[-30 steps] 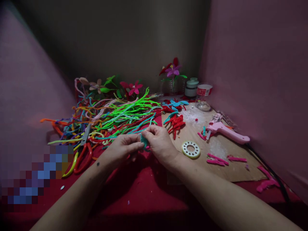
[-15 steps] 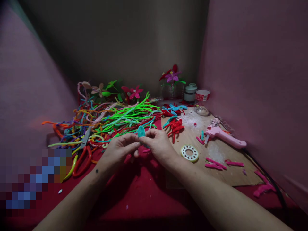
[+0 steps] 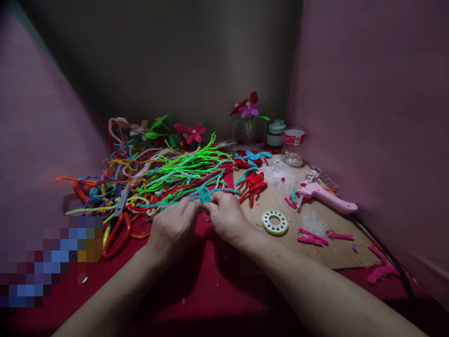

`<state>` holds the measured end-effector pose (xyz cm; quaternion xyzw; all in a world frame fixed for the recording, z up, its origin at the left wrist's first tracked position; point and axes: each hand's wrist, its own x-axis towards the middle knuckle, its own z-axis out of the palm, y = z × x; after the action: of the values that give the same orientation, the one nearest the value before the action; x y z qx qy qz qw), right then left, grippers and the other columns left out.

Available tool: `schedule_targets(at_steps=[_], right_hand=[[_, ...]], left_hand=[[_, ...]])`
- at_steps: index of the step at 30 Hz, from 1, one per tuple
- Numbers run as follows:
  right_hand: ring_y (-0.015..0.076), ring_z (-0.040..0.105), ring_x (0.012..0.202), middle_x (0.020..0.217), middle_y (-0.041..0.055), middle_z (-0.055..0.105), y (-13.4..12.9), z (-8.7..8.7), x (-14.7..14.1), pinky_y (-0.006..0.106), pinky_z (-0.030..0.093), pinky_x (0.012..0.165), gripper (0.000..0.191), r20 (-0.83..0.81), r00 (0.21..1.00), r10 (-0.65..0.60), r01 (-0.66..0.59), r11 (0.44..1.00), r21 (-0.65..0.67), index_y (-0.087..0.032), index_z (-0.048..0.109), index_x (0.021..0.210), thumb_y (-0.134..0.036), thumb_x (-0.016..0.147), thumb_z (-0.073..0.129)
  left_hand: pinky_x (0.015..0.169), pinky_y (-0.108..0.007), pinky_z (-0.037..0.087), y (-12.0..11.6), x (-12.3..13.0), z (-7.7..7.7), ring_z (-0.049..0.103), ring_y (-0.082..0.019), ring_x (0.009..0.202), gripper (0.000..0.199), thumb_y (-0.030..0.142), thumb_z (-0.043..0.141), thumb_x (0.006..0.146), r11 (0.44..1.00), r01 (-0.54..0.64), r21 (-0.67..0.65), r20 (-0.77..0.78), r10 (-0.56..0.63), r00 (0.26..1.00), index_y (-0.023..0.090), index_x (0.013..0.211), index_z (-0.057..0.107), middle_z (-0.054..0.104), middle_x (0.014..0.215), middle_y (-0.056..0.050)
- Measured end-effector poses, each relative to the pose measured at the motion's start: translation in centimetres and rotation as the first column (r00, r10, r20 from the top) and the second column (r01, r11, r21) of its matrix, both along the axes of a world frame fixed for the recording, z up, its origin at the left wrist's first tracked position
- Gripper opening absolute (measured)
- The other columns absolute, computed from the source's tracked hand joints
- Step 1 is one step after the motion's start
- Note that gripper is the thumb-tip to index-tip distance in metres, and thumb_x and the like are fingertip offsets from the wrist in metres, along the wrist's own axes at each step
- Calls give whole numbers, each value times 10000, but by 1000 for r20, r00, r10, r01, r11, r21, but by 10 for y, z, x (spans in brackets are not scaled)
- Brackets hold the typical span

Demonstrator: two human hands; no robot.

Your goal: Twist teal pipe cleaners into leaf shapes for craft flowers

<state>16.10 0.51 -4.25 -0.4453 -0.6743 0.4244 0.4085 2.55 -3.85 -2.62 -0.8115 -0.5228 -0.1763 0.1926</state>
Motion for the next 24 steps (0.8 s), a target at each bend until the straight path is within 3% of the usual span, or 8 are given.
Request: schedule_targets(at_steps=[3,5,7,12,16,19,24], right_hand=[[87,340,521,527,-42,394,1,1,1,224,268,499,190,-27,999,-29,29,1000,6,-172,418,545,-219,709,502],[83,328,498,507,-48,377,0,5,2,224,261,483,209,-89,996,-19,16,999,-29,-175,408,534,-230,709,508],[78,326,475,491,-51,379,0,9,3,224,256,466,216,-162,987,20,-34,996,-85,-173,417,530,-246,705,520],[67,331,470,506,-46,413,-3,10,3,224,261,476,191,-309,938,159,-220,960,-174,-151,493,568,-275,700,555],[67,335,493,537,-37,440,-4,7,5,227,264,501,193,-326,908,265,-335,924,-182,-133,592,636,-311,706,572],[70,339,500,543,-30,459,-4,7,8,230,267,509,216,-294,894,339,-399,900,-177,-129,612,632,-323,713,565],[66,318,484,519,-35,439,-4,7,9,230,255,499,226,-258,893,368,-421,885,-199,-126,567,583,-313,710,558]], left_hand=[[562,-231,355,5,-7,5,504,-128,600,173,227,433,828,978,65,-198,268,-10,963,154,732,557,567,683,-31],[559,-217,363,9,-11,12,481,-109,564,166,267,482,803,926,147,-348,497,49,866,160,695,548,540,616,4],[562,-212,370,13,-14,19,472,-102,559,188,305,512,783,878,207,-431,672,159,723,156,674,550,529,595,16],[639,-228,399,17,-15,23,528,-117,673,223,278,633,697,782,439,-442,890,319,327,135,867,608,609,761,-19],[566,-201,381,20,-17,14,501,-81,596,200,232,648,691,685,618,-386,909,394,132,132,863,634,595,723,-13],[488,-177,352,21,-18,10,464,-51,511,180,216,665,673,644,668,-373,890,453,61,132,830,638,568,657,5],[406,-163,308,20,-16,10,401,-36,422,138,244,668,670,636,661,-398,880,468,81,127,707,605,502,534,34]])
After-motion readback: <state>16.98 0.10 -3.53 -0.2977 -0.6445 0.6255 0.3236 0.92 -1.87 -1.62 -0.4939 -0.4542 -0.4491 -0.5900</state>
